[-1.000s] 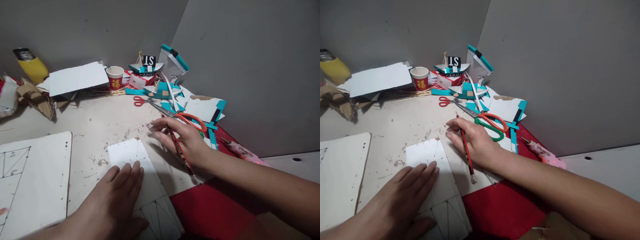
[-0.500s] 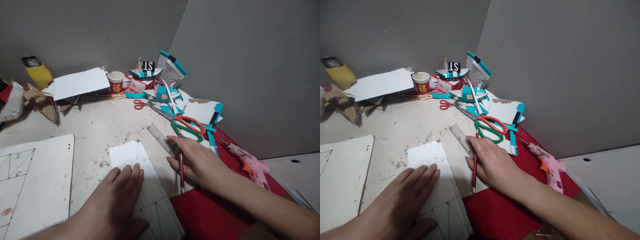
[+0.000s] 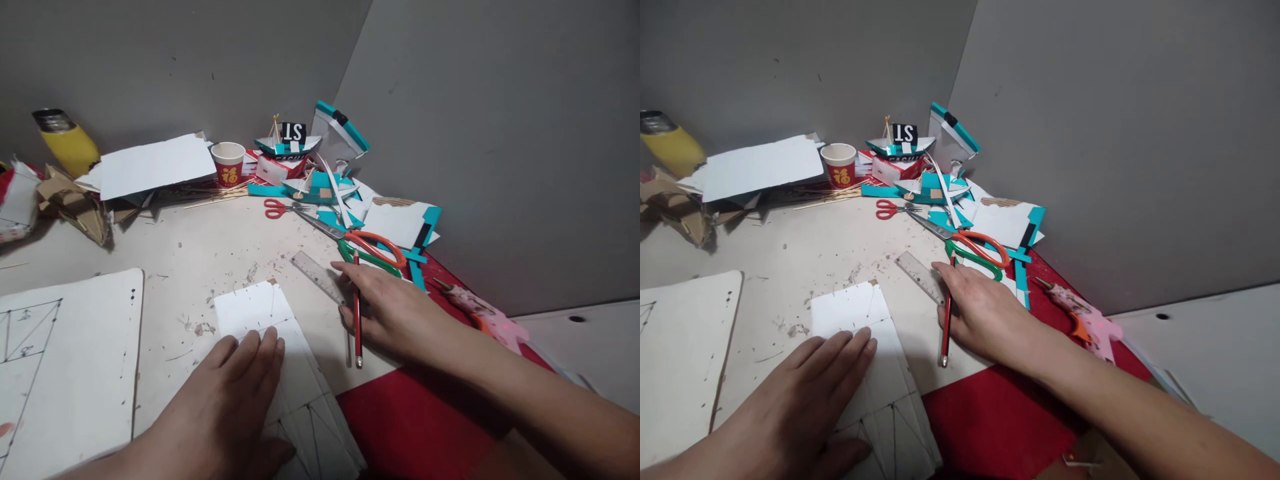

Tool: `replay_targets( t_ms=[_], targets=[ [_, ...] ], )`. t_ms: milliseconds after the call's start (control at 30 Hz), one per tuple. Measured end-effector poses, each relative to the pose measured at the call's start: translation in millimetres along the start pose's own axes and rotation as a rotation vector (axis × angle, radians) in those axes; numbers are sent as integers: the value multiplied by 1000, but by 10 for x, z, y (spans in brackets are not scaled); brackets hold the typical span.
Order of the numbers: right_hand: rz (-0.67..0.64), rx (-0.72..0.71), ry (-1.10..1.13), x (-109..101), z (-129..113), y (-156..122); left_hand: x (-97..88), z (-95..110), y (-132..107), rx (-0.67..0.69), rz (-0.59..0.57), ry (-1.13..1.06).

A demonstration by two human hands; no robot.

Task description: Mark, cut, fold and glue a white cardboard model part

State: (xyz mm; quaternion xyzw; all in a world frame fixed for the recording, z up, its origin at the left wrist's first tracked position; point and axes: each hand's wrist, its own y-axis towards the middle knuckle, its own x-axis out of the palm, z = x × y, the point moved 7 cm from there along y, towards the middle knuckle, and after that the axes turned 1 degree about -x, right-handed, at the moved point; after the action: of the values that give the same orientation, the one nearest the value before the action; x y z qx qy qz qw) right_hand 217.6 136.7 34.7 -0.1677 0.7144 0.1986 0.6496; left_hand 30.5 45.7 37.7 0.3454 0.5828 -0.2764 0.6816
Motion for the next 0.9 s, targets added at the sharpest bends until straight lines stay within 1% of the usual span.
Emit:
replay_targets(
  t_ms=[167,267,400,500,667,767,900],
  targets=[
    [3,-19,10,-7,11,-4,-22,5,2,1,68,6],
    [19,-29,45,-60,-5,-18,12,-10,-15,-9,52,-35],
    [48,-37,100,-145,-29,-31,33,-32,-34,-34,62,-76],
    [43,-38,102,-137,-39,-31,25,-24,-41,-23,90,-68],
    [50,-63,50,-78,-68,-43,-4,-23,-35,-34,86,-59],
    [70,-83,25,-91,-93,-66,-40,-22,-32,-30,112,-40],
    [76,-103,48,-154,-114,-100,-15,-22,-27,-14,126,-27]
  ],
)
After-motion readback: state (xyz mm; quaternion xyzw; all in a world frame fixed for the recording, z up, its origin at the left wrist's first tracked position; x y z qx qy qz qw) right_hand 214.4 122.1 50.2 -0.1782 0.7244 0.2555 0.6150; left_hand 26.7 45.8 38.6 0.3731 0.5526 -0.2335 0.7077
